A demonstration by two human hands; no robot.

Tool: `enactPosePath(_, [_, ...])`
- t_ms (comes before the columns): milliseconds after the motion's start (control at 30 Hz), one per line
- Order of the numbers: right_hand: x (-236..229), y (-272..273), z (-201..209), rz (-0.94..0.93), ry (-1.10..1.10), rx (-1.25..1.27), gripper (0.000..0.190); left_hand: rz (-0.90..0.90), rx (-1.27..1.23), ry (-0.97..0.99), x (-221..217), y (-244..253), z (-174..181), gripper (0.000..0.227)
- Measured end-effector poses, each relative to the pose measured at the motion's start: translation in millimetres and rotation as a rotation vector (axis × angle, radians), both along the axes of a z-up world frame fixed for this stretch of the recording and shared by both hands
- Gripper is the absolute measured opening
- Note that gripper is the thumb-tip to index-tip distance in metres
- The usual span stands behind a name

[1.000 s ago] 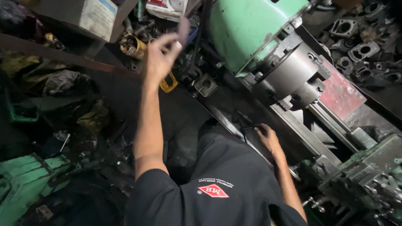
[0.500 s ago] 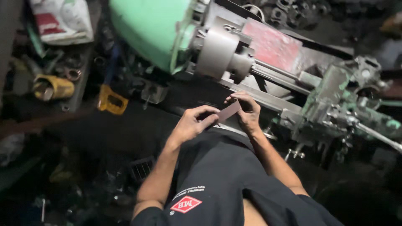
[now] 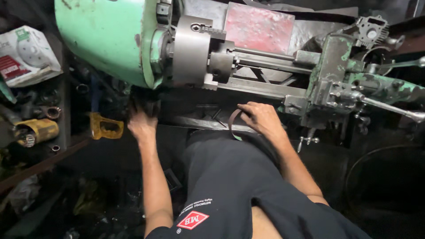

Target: The person operates a metal lathe, tightening the chuck with a chuck key, then uses a green abrasive strip to smooth the rotating metal workpiece. The person repeatedly applies the strip to the spinning part and briefly pauses to adjust the tool.

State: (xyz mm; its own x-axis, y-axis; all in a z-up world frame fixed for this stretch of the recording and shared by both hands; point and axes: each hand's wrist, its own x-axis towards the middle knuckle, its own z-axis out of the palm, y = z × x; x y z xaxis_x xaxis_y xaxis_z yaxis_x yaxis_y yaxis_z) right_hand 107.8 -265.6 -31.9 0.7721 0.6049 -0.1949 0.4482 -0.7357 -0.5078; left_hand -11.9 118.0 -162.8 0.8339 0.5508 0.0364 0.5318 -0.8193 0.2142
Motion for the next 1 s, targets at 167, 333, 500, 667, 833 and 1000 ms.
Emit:
enactPosePath(167, [-4.7, -10.5, -13.1, -0.076, 0.064, 0.085, 0.041, 0.124, -0.082, -0.068, -5.3, -25.2, -36.9, 0.078])
enactPosePath(333, [-6.1, -4.2, -12.3, -0.056, 0.119, -0.085, 0.028, 0.028, 0.107, -0.251, 4.5, -58.6, 12.3, 0.042])
enactPosePath(500, [-7.5, 1.5, 6.7, 0.05, -0.026, 0.074, 0.023, -0.244, -0.842, -0.1, 9.1, -139.4, 90.1, 0.027])
enactPosePath(667, [-1.3, 5.8, 17.5, 0.157, -0.003, 0.33, 0.027, -0.412, -1.174, -0.025, 27.6, -197.3, 107.7, 0.042])
enactPosePath(833, [-1.0, 3.5, 8.9, -0.287, 0.279, 0.449, 0.031, -0.429, -1.126, -0.113, 31.0, -203.7, 86.6, 0.031])
enactPosePath(1000, [-5.5, 1.9, -6.5, -0.301, -0.221, 0.459, 0.025, -0.26, -1.445, -0.031, 35.7, -219.0, 55.6, 0.037])
